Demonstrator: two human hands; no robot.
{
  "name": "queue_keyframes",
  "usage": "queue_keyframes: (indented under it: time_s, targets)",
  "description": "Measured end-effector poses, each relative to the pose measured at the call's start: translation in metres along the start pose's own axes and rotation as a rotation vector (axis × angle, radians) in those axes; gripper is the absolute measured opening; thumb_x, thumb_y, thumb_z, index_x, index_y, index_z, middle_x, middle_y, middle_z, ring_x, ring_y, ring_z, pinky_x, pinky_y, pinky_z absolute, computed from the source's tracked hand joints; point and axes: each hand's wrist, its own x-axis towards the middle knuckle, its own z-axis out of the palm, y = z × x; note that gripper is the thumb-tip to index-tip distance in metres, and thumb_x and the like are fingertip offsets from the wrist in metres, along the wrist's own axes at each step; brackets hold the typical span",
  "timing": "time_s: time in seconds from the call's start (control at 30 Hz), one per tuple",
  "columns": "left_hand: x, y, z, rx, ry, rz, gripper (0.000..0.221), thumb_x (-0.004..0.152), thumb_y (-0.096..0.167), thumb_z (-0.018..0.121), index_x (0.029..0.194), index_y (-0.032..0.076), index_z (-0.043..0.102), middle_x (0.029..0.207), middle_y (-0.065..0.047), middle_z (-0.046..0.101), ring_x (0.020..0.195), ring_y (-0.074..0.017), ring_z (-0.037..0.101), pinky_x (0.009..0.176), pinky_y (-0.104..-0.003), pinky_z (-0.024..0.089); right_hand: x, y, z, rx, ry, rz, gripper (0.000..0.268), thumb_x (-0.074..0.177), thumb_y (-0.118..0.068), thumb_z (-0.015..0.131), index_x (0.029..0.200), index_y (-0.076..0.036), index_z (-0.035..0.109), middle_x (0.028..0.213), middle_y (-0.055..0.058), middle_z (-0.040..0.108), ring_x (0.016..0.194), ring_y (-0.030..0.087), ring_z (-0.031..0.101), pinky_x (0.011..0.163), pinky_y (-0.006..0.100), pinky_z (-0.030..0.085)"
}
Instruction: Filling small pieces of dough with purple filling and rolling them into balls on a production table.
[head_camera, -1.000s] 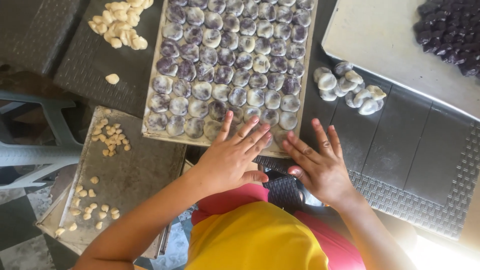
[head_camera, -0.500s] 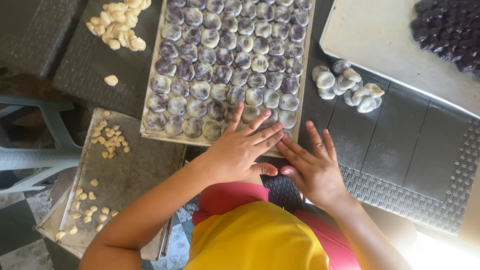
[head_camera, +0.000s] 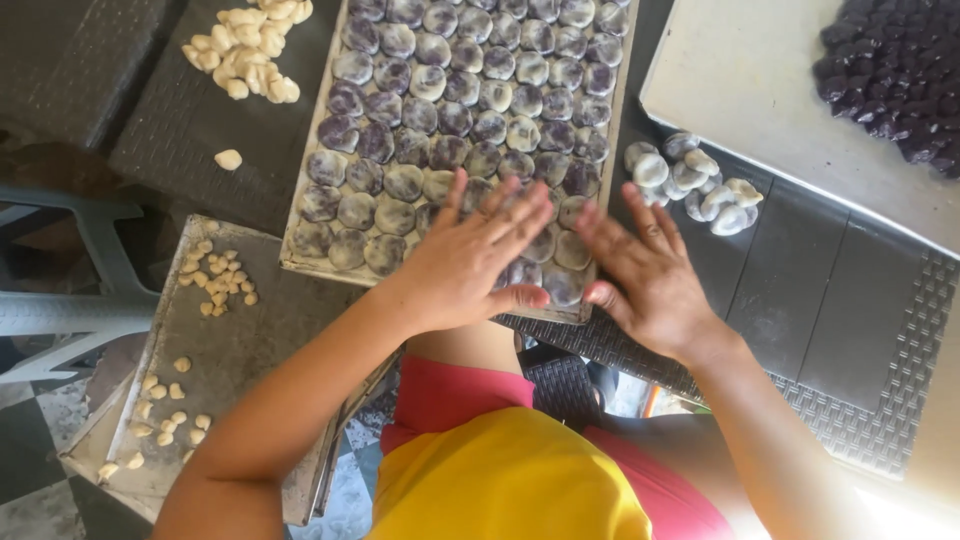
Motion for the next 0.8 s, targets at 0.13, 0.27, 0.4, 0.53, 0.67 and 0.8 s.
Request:
queue_keyframes:
  time_s: [0.13,0.27,0.4,0.53,0.67,0.8]
  targets:
    - [-0.007,-0.012,0.017,0.131,0.166,-0.012,0.103,0.101,0.084,0.026,0.171,0.008,0.024,0.179,-0.011,0.012,0.164,-0.0331,0.005,0.125,-0.067,-0.010,0.006,0.007,0.007,-0.135,-0.109,0.061,0.081,0.106,-0.067,0.033,0.170,-0.017,0.034,0.176,0.004,0.029,0.163,0.040,0.004,0.126,0.064,0.012]
    - [-0.003,-0.016,0.025,0.210,0.117,-0.023,0.110,0.095,0.090,0.023,0.169,0.010,0.028,0.178,-0.011,0.019,0.164,-0.0313,0.010,0.128,-0.065,-0.005,0.013,0.001,0.011,-0.171,-0.155,0.055,0.085,0.103,-0.072,0.034,0.170,-0.020,0.032,0.176,0.003,0.029,0.164,0.039,0.006,0.127,0.064,0.008]
    - [0.004,-0.025,-0.030,0.016,0.035,-0.116,0.115,0.092,0.091,0.011,0.169,0.007,0.024,0.177,-0.014,0.016,0.162,-0.0366,0.008,0.126,-0.067,-0.002,0.025,-0.009,0.002,-0.159,-0.145,0.048,0.086,0.104,-0.070,0.033,0.171,-0.016,0.029,0.178,0.006,0.023,0.163,0.040,0.005,0.126,0.063,0.009]
    - [-0.008,-0.047,-0.005,0.083,0.077,-0.132,0.117,0.094,0.093,0.013,0.171,0.005,0.023,0.179,-0.014,0.009,0.163,-0.0348,-0.002,0.125,-0.064,-0.013,0.040,0.001,0.019,-0.127,-0.134,-0.015,0.088,0.104,-0.075,0.025,0.169,-0.016,0.036,0.176,0.004,0.030,0.164,0.039,0.005,0.128,0.061,0.005]
    - [-0.011,-0.056,0.015,0.229,0.149,-0.096,0.119,0.091,0.098,0.024,0.169,0.008,0.031,0.178,-0.012,0.021,0.164,-0.0328,0.009,0.129,-0.061,-0.007,0.051,0.005,0.012,-0.243,-0.181,-0.100,0.087,0.100,-0.079,0.030,0.166,-0.024,0.041,0.171,-0.001,0.040,0.163,0.037,0.020,0.129,0.061,0.010]
    - [-0.010,-0.030,-0.006,0.169,0.131,-0.023,0.121,0.088,0.099,0.031,0.166,0.006,0.034,0.176,-0.015,0.023,0.162,-0.0360,0.015,0.129,-0.061,-0.006,0.065,0.012,-0.005,-0.171,-0.199,-0.076,0.087,0.102,-0.078,0.024,0.169,-0.023,0.035,0.175,-0.001,0.032,0.163,0.039,0.012,0.127,0.065,0.013]
